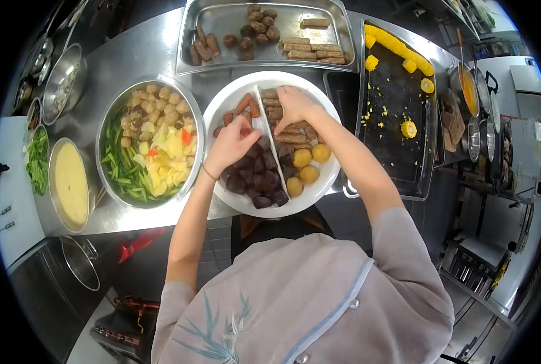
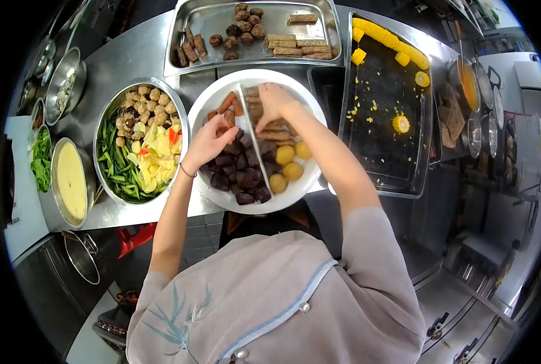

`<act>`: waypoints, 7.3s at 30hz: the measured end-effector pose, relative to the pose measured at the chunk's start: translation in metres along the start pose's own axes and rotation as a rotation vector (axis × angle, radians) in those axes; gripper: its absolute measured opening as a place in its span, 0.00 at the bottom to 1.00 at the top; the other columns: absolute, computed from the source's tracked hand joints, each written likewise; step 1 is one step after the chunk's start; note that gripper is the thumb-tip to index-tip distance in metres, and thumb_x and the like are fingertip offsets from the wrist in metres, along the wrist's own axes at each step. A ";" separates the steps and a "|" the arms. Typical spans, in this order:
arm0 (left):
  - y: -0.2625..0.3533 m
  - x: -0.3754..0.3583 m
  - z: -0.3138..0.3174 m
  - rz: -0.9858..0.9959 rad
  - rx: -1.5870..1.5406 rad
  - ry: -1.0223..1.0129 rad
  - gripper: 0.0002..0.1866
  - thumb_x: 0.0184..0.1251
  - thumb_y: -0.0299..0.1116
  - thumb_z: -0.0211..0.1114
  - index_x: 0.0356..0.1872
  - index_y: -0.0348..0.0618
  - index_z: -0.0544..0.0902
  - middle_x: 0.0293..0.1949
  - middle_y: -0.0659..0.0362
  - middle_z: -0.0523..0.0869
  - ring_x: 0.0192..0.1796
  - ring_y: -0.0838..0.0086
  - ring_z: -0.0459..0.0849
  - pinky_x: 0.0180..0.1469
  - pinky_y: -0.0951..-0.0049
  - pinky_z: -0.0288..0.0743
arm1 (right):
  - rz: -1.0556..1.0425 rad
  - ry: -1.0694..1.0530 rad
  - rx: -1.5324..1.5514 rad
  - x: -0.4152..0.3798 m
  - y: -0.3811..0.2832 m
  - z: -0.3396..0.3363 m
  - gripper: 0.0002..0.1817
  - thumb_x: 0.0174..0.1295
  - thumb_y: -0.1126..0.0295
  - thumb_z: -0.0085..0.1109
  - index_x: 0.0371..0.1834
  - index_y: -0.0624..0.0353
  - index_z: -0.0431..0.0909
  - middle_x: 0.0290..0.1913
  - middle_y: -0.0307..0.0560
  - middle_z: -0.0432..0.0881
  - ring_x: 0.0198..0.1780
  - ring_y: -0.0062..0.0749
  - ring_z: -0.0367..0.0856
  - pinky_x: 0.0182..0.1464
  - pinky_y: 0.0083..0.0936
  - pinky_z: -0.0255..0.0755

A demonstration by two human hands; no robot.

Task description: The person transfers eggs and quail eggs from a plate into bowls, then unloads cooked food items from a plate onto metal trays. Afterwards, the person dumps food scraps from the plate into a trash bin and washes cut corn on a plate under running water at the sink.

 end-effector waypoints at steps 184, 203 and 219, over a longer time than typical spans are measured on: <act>0.011 -0.134 -0.001 -0.107 0.499 0.539 0.18 0.49 0.31 0.69 0.42 0.40 0.77 0.52 0.50 0.70 0.55 0.56 0.66 0.57 0.63 0.61 | 0.062 0.757 0.253 -0.003 0.094 -0.130 0.24 0.53 0.60 0.60 0.49 0.66 0.72 0.45 0.57 0.79 0.44 0.42 0.79 0.46 0.30 0.72; 0.031 -0.015 0.070 0.154 0.818 -0.209 0.35 0.44 0.52 0.67 0.56 0.53 0.70 0.50 0.57 0.74 0.55 0.62 0.68 0.52 0.62 0.59 | -0.365 -0.241 0.348 -0.099 -0.001 0.038 0.42 0.37 0.41 0.66 0.46 0.66 0.70 0.42 0.62 0.77 0.43 0.50 0.76 0.45 0.38 0.70; 0.017 0.000 0.052 0.307 0.791 -0.142 0.30 0.34 0.51 0.72 0.44 0.53 0.78 0.41 0.60 0.76 0.50 0.68 0.71 0.52 0.64 0.56 | -0.473 -0.170 -0.046 -0.120 -0.032 0.033 0.51 0.32 0.45 0.68 0.59 0.62 0.57 0.49 0.51 0.69 0.49 0.42 0.72 0.45 0.35 0.69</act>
Point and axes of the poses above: each hand's wrist, its own x-axis towards the middle knuckle, its own z-axis out of the palm, y = z × x, the point moved 4 cm from there along x, towards the middle knuckle
